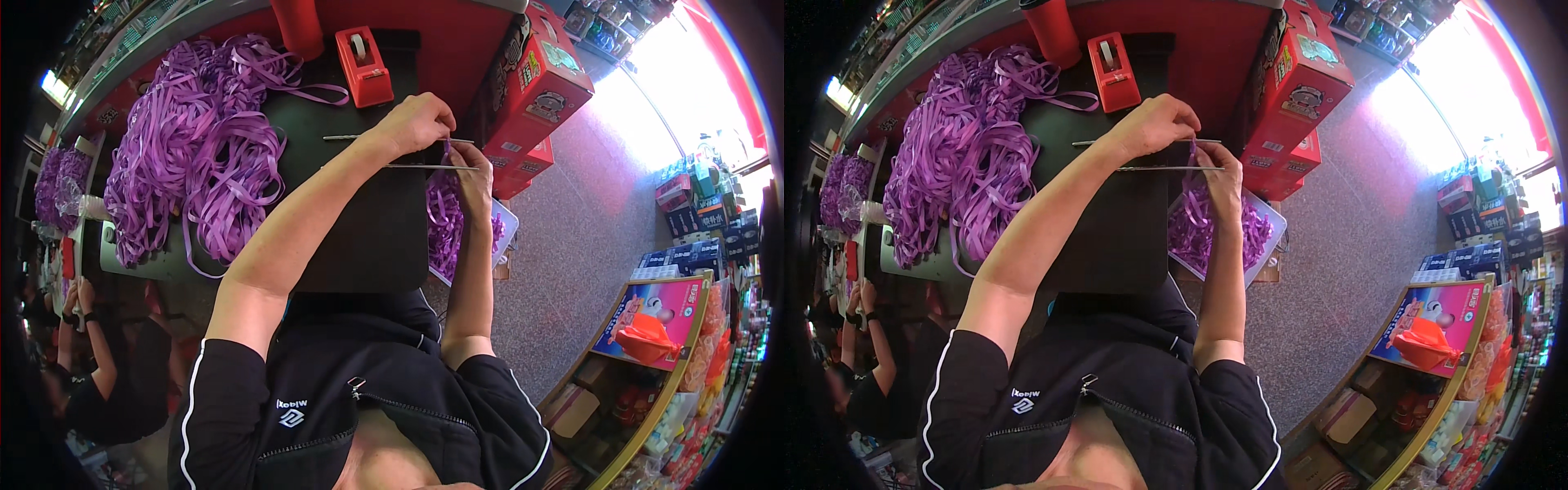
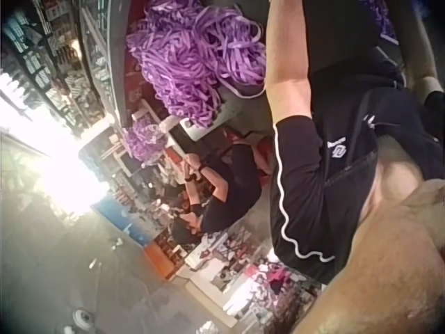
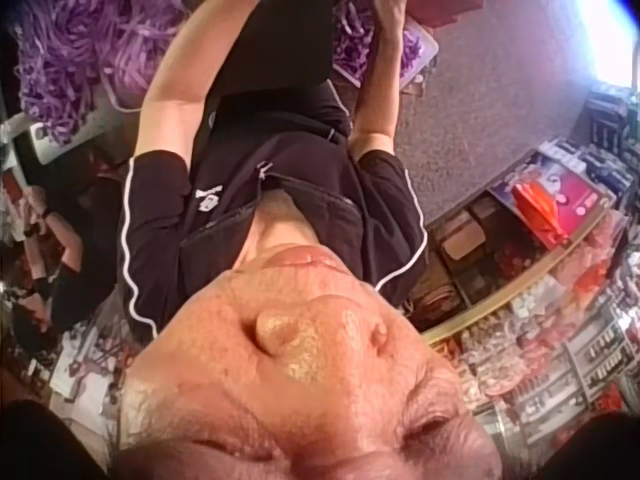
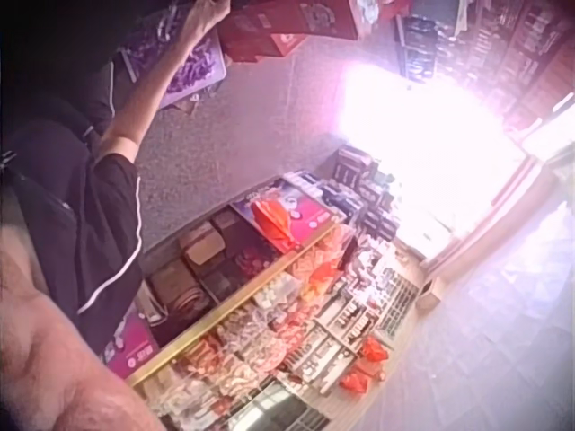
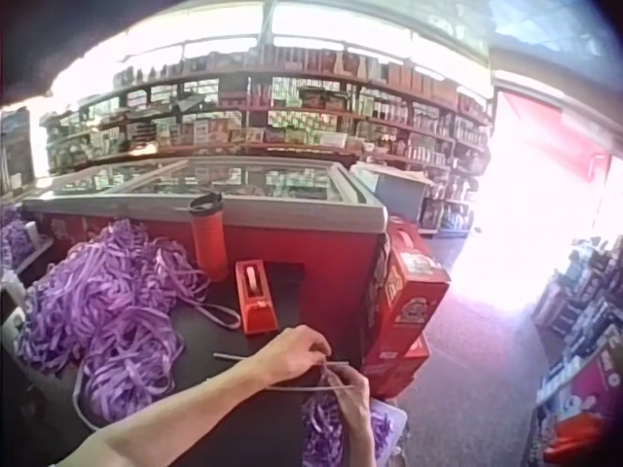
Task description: Preparing and organizing purple ribbons on a work table.
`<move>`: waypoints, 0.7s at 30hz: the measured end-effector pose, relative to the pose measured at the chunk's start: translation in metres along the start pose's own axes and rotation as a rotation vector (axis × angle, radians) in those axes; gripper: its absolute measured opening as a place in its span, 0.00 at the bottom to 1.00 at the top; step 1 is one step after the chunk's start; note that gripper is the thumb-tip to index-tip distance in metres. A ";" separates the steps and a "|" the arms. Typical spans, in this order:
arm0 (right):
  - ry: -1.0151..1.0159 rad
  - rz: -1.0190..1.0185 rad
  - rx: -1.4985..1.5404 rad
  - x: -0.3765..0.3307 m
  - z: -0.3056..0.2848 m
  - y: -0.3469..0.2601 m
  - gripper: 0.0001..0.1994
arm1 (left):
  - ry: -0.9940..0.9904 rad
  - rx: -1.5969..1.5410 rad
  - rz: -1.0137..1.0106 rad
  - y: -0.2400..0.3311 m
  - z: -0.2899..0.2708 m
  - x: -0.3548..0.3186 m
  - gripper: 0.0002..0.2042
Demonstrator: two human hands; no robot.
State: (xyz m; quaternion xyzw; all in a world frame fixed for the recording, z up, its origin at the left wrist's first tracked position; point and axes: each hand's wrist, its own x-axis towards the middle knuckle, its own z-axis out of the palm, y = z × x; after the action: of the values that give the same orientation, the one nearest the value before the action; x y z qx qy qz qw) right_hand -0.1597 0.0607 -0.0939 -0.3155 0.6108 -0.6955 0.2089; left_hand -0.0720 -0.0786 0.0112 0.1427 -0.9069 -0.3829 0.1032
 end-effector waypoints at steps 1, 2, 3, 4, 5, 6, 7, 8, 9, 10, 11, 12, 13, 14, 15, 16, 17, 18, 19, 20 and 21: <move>0.002 0.003 0.003 -0.001 0.001 0.001 0.08 | 0.002 -0.055 -0.002 -0.001 -0.002 -0.001 0.13; 0.022 0.002 0.006 -0.001 0.002 0.000 0.08 | 0.007 -0.111 -0.003 -0.001 -0.003 -0.002 0.13; 0.044 0.002 0.009 -0.002 0.004 -0.001 0.08 | 0.005 -0.110 -0.004 -0.002 -0.002 -0.002 0.13; 0.045 0.003 0.010 -0.003 0.005 -0.001 0.08 | 0.044 -0.100 0.006 -0.004 0.000 -0.003 0.13; 0.045 0.007 0.034 -0.003 0.005 -0.002 0.08 | 0.083 -0.091 0.019 -0.003 0.002 -0.003 0.13; 0.045 0.011 0.057 -0.003 0.005 -0.002 0.08 | 0.082 -0.091 0.020 -0.002 0.003 -0.004 0.13; 0.047 0.010 0.057 -0.003 0.005 -0.001 0.08 | 0.062 -0.064 0.008 -0.002 0.004 -0.004 0.12; 0.045 0.019 0.094 -0.002 0.006 0.001 0.08 | 0.041 -0.039 -0.006 -0.001 0.005 -0.004 0.12; 0.043 0.028 0.131 -0.002 0.006 0.002 0.09 | 0.039 -0.041 -0.005 -0.001 0.006 -0.004 0.12; 0.045 0.029 0.129 -0.003 0.006 0.002 0.09 | 0.048 -0.021 -0.005 -0.001 0.007 -0.004 0.12; 0.046 0.028 0.112 -0.005 0.007 -0.001 0.09 | 0.058 0.000 -0.009 -0.002 0.009 -0.004 0.12; 0.046 0.028 0.094 -0.006 0.008 -0.004 0.10 | 0.058 -0.002 -0.011 -0.003 0.010 -0.004 0.12; 0.044 0.031 0.093 -0.007 0.009 -0.006 0.10 | 0.085 0.005 0.003 -0.004 0.012 -0.004 0.12; 0.042 0.045 0.070 -0.009 0.008 -0.008 0.10 | 0.109 0.010 0.018 -0.003 0.014 -0.005 0.11; 0.039 0.059 0.046 -0.010 0.007 -0.009 0.11 | 0.107 0.007 0.016 -0.003 0.014 -0.005 0.11; 0.040 0.063 0.045 -0.010 0.006 -0.005 0.11 | 0.089 0.028 0.002 -0.002 0.014 -0.006 0.11; 0.034 0.053 0.043 -0.010 0.006 -0.001 0.12 | 0.072 0.049 -0.012 -0.001 0.014 -0.007 0.11; 0.027 0.043 0.042 -0.010 0.006 0.002 0.12 | 0.071 0.047 -0.014 -0.003 0.015 -0.007 0.11; 0.027 0.046 0.041 -0.010 0.005 0.004 0.12 | 0.095 0.064 0.015 -0.005 0.017 -0.008 0.10; 0.024 0.034 0.024 -0.011 0.006 0.003 0.12 | 0.121 0.082 0.043 -0.007 0.017 -0.008 0.10; 0.020 0.023 0.008 -0.011 0.007 0.002 0.13 | 0.122 0.080 0.040 -0.008 0.017 -0.008 0.10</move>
State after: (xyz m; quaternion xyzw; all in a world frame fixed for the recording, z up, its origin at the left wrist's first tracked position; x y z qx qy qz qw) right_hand -0.1471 0.0630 -0.0976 -0.3007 0.6136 -0.6987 0.2119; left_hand -0.0677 -0.0702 -0.0068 0.1515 -0.9162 -0.3346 0.1601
